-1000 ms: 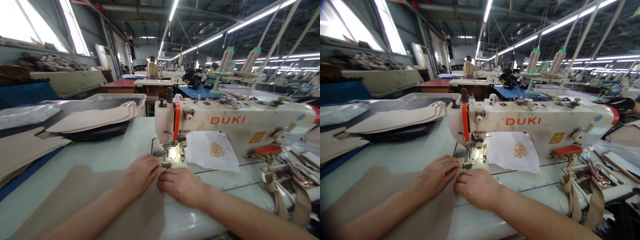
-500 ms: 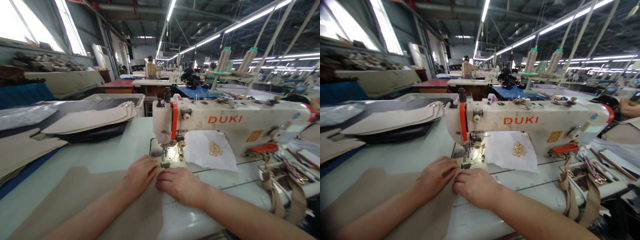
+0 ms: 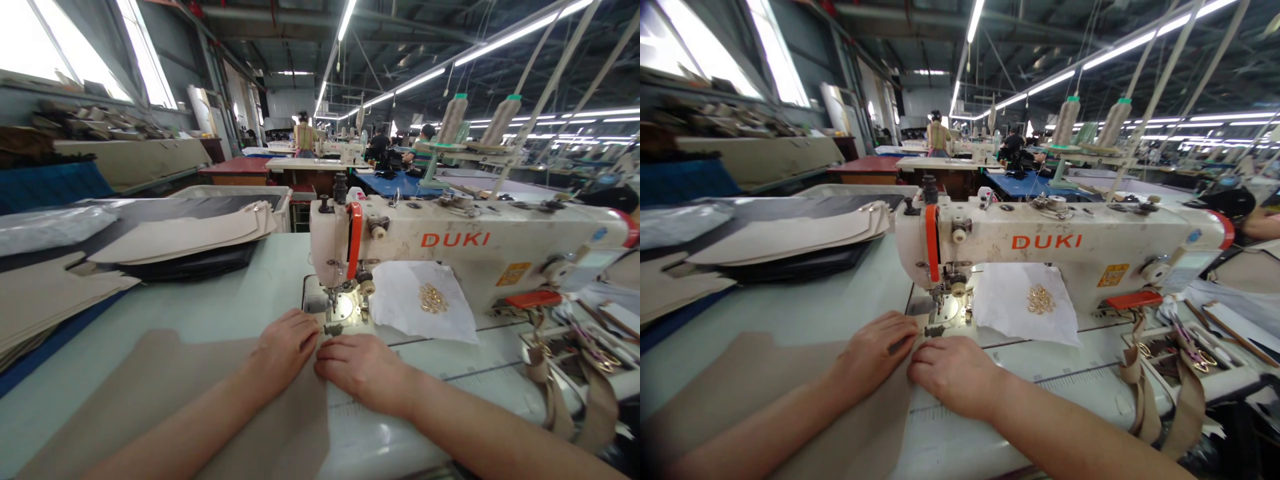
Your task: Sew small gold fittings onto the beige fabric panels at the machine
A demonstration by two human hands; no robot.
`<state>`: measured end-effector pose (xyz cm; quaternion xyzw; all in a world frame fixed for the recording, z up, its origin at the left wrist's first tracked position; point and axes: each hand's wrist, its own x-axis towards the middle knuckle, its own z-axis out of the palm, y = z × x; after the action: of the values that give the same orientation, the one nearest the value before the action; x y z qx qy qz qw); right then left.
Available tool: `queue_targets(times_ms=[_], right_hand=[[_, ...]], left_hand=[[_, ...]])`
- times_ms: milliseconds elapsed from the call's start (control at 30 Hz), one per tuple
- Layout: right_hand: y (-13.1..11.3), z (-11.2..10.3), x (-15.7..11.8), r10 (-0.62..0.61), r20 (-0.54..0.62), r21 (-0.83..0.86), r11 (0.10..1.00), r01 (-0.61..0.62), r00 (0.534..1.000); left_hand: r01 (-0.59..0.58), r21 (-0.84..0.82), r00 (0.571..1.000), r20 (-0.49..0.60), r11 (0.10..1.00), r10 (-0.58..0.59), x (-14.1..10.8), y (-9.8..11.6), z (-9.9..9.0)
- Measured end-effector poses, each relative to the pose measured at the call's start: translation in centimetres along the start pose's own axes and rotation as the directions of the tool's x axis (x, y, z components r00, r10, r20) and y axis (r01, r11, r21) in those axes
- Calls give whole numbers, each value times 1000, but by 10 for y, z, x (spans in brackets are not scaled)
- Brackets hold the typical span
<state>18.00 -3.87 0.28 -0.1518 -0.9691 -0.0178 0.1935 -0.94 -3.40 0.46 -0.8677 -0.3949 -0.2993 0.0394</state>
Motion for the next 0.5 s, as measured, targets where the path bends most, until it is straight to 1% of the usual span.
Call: queue_targets(times_ms=[100, 267, 400, 500], right_hand=[[0, 0, 1, 11, -16, -15, 1000, -11, 1000], [-2, 0, 5, 110, -65, -64, 991, -114, 992], [-2, 1, 7, 173, -45, -82, 981, -177, 984], [-2, 0, 9, 181, -22, -85, 980, -182, 983]], left_hand=[[13, 6, 1000, 25, 1000, -13, -1, 0, 1], [15, -5, 999, 47, 1000, -15, -4, 2, -1], [3, -34, 999, 50, 999, -1, -6, 4, -5], [7, -43, 999, 47, 999, -5, -7, 5, -7]])
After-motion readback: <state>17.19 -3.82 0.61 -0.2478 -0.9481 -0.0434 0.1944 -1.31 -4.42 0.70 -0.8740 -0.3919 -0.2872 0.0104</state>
